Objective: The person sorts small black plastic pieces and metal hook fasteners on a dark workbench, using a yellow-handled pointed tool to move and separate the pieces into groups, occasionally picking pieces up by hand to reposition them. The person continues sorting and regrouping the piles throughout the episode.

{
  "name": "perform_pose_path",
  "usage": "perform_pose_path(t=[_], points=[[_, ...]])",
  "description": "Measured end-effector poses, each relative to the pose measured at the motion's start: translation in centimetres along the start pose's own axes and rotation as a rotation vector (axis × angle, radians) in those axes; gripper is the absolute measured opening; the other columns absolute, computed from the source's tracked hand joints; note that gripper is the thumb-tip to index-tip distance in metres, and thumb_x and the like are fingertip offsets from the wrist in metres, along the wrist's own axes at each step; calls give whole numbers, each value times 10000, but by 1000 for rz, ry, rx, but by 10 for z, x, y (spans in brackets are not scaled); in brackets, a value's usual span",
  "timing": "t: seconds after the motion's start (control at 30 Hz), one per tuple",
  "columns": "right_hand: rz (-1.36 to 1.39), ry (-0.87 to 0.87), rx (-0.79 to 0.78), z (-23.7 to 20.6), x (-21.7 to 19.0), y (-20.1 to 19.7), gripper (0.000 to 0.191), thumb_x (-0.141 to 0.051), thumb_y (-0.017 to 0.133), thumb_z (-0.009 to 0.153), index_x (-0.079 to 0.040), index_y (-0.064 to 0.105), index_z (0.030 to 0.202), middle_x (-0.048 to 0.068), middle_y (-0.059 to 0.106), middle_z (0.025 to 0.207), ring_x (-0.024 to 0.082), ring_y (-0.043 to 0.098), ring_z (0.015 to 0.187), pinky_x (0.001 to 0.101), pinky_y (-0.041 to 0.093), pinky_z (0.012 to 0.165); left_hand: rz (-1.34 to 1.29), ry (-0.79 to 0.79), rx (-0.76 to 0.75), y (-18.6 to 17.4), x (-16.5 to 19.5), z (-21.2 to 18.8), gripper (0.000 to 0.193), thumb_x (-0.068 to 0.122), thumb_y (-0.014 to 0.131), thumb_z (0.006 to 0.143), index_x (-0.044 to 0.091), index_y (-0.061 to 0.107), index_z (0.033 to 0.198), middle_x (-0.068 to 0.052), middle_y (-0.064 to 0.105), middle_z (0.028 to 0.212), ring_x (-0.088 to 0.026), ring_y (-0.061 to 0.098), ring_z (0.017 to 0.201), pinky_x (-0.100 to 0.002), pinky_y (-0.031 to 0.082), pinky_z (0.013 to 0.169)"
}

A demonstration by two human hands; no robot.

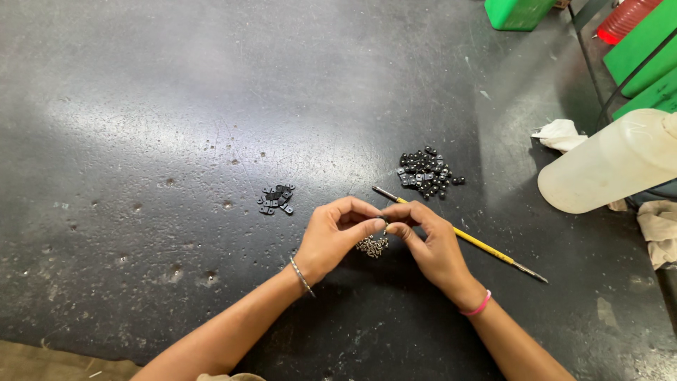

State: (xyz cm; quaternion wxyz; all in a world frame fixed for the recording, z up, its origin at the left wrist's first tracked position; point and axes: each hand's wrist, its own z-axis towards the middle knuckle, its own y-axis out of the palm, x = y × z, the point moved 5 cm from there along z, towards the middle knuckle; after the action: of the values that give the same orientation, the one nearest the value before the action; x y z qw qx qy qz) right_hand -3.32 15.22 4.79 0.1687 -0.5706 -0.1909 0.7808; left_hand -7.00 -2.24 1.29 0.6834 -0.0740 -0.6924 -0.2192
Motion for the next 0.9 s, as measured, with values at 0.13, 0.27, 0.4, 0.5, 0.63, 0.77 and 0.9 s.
perform_pose_path(t=[0.13,0.27,0.4,0.5,0.63,0.77,0.9], points=[[-144,-64,-72,2,-3,-5,213,-25,667,882,-70,727,1081,52,713,1012,167,725,912,290,577,807,-167,-3,45,-10,-4,5,144,71,700,947,-8,650,1056,-92,763,1048,-127,718,964,-268,602,868],[-390,-207,-130,4,-9,-2,216,-80,744,802,-99,765,1017,50,721,989,239,675,914,344,542,782,-271,-65,58,-13,-6,9,132,73,633,978,5,615,1089,-108,759,1066,-161,740,975,-302,621,883],[-423,-246,-141,5,-12,1,153,-118,755,809,-114,767,961,17,717,959,230,662,892,349,538,766,-216,-52,55,-13,-5,9,202,104,651,979,-6,689,1144,-78,744,1062,-129,711,974,-290,595,892],[-457,-257,-143,4,-15,3,128,-126,759,803,-112,754,930,9,710,934,231,657,873,359,530,751,-182,-58,74,-14,-7,9,226,124,679,960,-6,727,1138,-51,752,1032,-107,715,956,-272,595,889],[-477,-259,-131,4,-19,4,117,-102,748,802,-102,724,918,14,694,927,236,652,876,369,527,753,-74,-71,111,-17,-8,9,222,140,719,938,14,765,1115,-39,752,940,-90,698,871,-254,588,828],[-436,-275,-103,4,-24,1,216,-112,766,769,-83,719,978,29,692,939,256,636,864,388,515,739,-54,-48,123,-18,-6,10,206,128,737,920,21,770,1092,-16,751,914,-73,688,838,-243,594,798],[-449,-209,-121,4,-22,0,153,-105,760,786,-107,728,936,14,690,901,230,647,853,371,523,719,-26,-83,128,-19,-7,10,183,108,756,887,19,763,1047,0,756,895,-65,699,823,-240,594,780]])
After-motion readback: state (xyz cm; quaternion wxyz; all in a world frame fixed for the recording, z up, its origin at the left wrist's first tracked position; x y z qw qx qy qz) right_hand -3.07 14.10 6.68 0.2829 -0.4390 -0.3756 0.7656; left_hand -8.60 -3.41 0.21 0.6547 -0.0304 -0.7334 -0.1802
